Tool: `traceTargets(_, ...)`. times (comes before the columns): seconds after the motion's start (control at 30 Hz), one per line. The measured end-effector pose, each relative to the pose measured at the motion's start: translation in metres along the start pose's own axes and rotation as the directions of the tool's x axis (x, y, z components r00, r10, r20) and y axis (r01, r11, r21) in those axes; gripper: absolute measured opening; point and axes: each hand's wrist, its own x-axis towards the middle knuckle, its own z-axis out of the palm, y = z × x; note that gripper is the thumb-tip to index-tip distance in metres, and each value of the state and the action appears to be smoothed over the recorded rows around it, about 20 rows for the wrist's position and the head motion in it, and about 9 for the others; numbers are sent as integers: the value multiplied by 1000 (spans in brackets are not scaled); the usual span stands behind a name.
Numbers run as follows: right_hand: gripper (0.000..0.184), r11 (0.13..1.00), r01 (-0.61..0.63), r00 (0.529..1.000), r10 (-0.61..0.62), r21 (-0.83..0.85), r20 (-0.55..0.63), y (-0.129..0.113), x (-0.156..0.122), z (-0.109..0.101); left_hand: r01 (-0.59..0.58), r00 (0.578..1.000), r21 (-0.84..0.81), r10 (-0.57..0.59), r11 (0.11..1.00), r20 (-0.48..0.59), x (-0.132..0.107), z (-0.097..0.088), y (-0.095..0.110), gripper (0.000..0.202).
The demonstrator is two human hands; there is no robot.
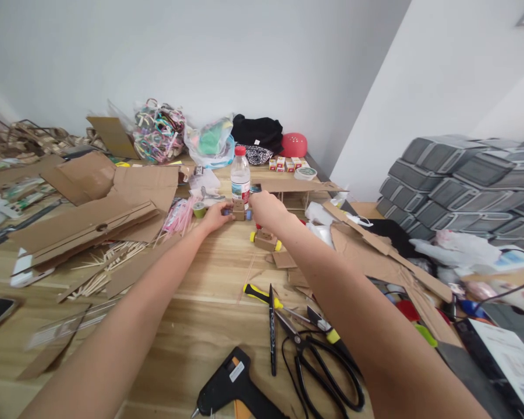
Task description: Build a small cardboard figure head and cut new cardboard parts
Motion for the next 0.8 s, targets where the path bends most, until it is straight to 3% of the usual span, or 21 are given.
traceTargets(0.2, 34, 1000, -1, 1000, 1, 10, -19, 0, -2, -4, -2, 998, -66, -2, 998, -58, -2, -1, 4, 34)
traceTargets(0.63, 38, 998, -28, 987, 36, 55, -158, 14, -23, -14, 5, 987, -106, -22, 994, -162, -15, -9, 19, 48)
traceTargets(0.8, 35, 996, -19, 980, 35, 88, -193, 17, -57, -15, -54, 969, -111, 25, 992, -247, -38, -33, 33, 23)
